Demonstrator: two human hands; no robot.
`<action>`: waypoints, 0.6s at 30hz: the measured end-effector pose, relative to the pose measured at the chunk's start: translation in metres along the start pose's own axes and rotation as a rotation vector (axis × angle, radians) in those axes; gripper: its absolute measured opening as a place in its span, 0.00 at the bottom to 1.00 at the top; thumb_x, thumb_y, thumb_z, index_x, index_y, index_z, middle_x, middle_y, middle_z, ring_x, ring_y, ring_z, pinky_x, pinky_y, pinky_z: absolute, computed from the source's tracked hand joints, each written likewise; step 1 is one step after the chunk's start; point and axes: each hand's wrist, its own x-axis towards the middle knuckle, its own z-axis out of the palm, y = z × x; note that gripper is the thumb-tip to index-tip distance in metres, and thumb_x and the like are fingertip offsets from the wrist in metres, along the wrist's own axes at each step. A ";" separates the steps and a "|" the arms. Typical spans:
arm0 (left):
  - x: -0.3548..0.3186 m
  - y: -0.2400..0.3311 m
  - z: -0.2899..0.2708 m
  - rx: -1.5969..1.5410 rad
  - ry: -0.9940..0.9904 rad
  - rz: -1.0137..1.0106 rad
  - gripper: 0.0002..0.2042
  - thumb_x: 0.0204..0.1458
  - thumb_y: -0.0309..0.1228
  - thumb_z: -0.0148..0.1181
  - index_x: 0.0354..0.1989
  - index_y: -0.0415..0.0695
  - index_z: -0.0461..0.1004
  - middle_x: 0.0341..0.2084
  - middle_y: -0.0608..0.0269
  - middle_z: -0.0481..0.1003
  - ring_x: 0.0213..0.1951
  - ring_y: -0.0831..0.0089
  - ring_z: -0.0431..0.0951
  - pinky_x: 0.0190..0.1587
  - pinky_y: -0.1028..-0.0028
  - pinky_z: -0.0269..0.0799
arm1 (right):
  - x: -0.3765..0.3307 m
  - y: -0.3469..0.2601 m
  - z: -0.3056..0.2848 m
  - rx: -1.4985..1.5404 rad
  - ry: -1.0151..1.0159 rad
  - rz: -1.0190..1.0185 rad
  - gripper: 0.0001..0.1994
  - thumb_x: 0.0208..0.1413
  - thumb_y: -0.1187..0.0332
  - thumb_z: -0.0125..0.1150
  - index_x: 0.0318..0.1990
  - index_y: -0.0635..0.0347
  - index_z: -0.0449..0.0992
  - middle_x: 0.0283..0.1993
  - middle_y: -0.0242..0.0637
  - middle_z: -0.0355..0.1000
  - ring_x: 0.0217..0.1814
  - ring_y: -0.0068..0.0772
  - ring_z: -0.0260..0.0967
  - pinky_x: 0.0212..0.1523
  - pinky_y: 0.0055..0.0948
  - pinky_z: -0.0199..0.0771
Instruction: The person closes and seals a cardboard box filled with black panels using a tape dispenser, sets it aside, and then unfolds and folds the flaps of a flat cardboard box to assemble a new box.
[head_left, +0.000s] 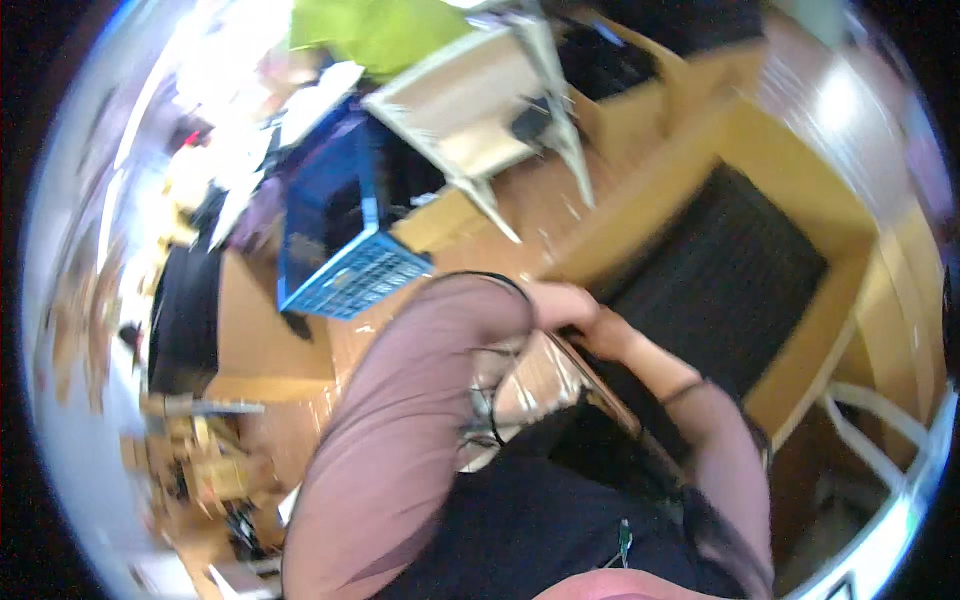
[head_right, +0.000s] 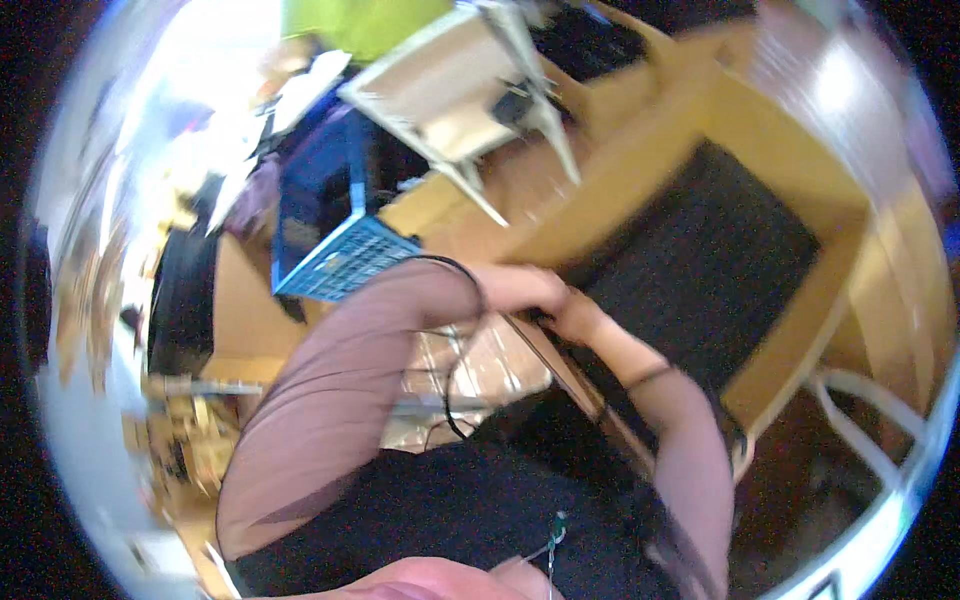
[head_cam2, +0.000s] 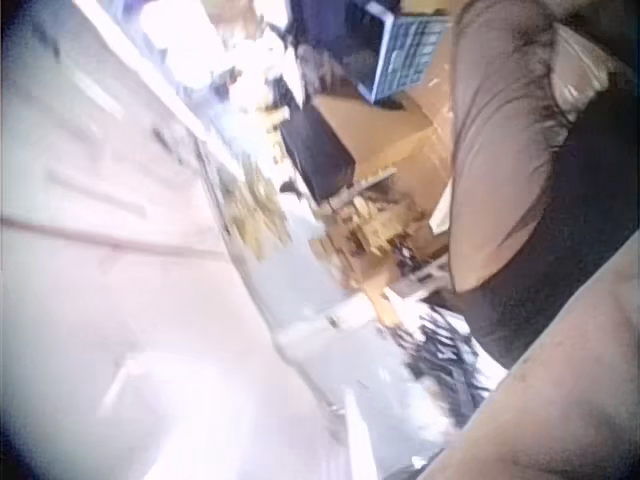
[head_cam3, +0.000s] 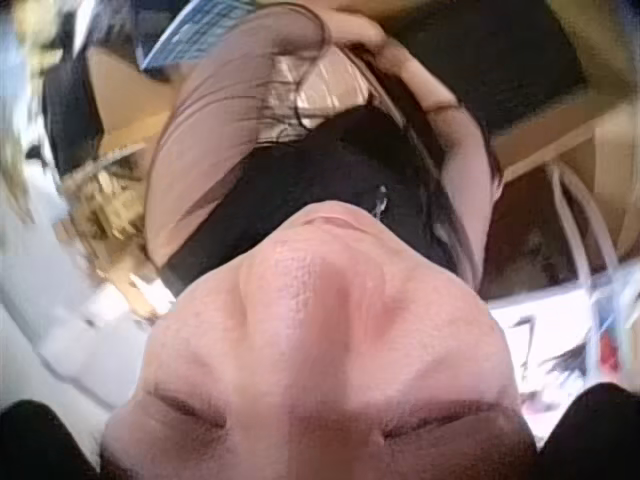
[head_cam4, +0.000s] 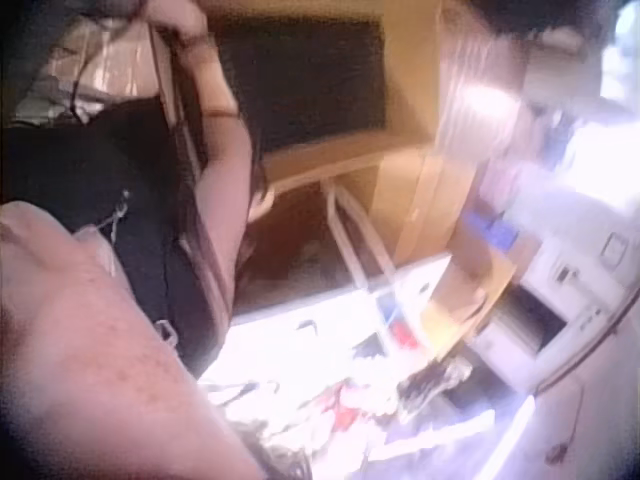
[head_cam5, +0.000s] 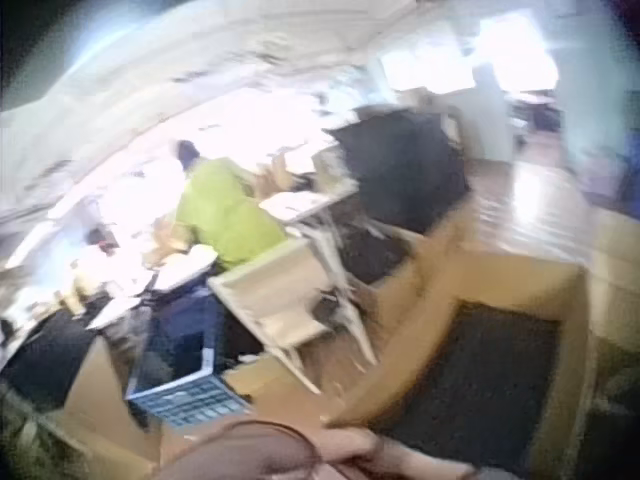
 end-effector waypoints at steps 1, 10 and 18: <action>0.002 0.000 -0.006 0.037 -0.024 0.050 0.35 0.44 0.39 0.60 0.62 0.46 0.53 0.40 0.43 0.76 0.42 0.53 0.77 0.48 0.60 0.71 | -0.002 -0.008 -0.001 0.119 0.229 -0.148 0.23 0.55 0.53 0.51 0.53 0.58 0.70 0.53 0.49 0.68 0.62 0.49 0.59 0.62 0.40 0.59; 0.011 0.015 -0.039 0.249 0.178 0.142 0.31 0.47 0.26 0.54 0.63 0.38 0.56 0.53 0.41 0.66 0.52 0.50 0.70 0.55 0.61 0.67 | -0.093 0.017 0.028 -0.519 -0.197 0.269 0.44 0.51 0.38 0.51 0.70 0.51 0.46 0.74 0.41 0.34 0.75 0.47 0.34 0.70 0.51 0.35; 0.025 0.020 -0.015 0.547 -0.105 0.195 0.44 0.43 0.30 0.59 0.70 0.56 0.42 0.68 0.51 0.44 0.64 0.51 0.56 0.63 0.59 0.57 | -0.072 -0.054 -0.054 -0.556 -0.526 0.464 0.31 0.54 0.48 0.55 0.64 0.46 0.61 0.68 0.37 0.55 0.66 0.42 0.57 0.63 0.51 0.53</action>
